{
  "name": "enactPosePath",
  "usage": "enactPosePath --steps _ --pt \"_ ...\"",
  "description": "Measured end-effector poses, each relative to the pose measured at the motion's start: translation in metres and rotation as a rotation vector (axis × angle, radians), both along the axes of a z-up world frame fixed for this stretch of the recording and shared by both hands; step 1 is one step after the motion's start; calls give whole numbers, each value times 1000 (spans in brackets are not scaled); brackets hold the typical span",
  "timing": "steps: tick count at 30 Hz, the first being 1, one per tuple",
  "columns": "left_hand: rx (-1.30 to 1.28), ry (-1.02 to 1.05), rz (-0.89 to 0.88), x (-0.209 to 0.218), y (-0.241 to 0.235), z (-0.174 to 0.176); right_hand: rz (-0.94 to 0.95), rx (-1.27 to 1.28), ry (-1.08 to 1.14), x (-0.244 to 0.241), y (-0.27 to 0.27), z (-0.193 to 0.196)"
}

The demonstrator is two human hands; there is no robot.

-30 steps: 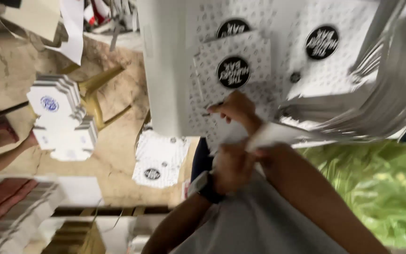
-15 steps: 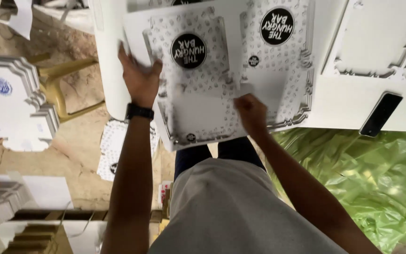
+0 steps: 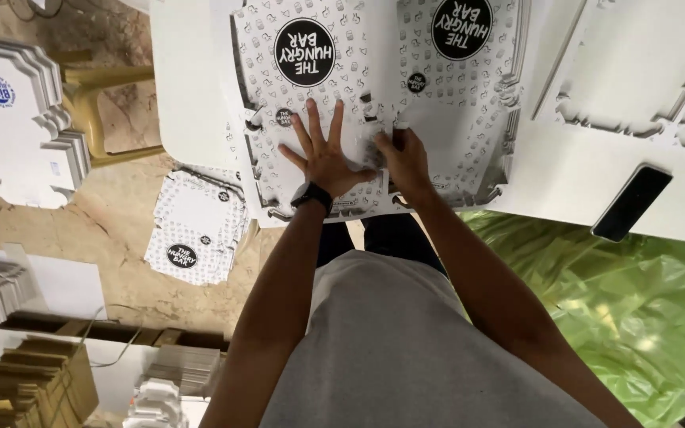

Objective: The person is removing the excess waste material from die-cut cardboard sheets to separate the final product shapes.

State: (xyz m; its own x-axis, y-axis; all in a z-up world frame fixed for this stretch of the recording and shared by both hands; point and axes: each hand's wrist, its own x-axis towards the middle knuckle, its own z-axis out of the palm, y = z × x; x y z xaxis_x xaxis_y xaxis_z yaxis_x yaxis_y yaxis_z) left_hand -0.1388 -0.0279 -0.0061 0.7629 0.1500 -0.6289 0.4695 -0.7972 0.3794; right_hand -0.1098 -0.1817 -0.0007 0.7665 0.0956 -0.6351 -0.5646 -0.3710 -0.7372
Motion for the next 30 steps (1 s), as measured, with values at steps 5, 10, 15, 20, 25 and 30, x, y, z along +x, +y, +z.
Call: enactPosePath --steps 5,10,15,20,25,30 --pt "55 58 -11 4 -5 9 -125 179 -92 -20 6 27" --pt "23 142 -18 12 -5 11 -241 268 -132 -37 6 28" --pt "134 123 -52 9 -7 -2 -282 160 -114 -86 -9 32" --pt "43 70 -88 3 -2 1 -289 56 -167 -62 4 18" --pt "-46 -68 -227 -17 13 -7 -461 -160 -244 -114 -8 1" --pt "48 -52 -487 -35 11 -29 -873 102 228 -233 -4 -69"
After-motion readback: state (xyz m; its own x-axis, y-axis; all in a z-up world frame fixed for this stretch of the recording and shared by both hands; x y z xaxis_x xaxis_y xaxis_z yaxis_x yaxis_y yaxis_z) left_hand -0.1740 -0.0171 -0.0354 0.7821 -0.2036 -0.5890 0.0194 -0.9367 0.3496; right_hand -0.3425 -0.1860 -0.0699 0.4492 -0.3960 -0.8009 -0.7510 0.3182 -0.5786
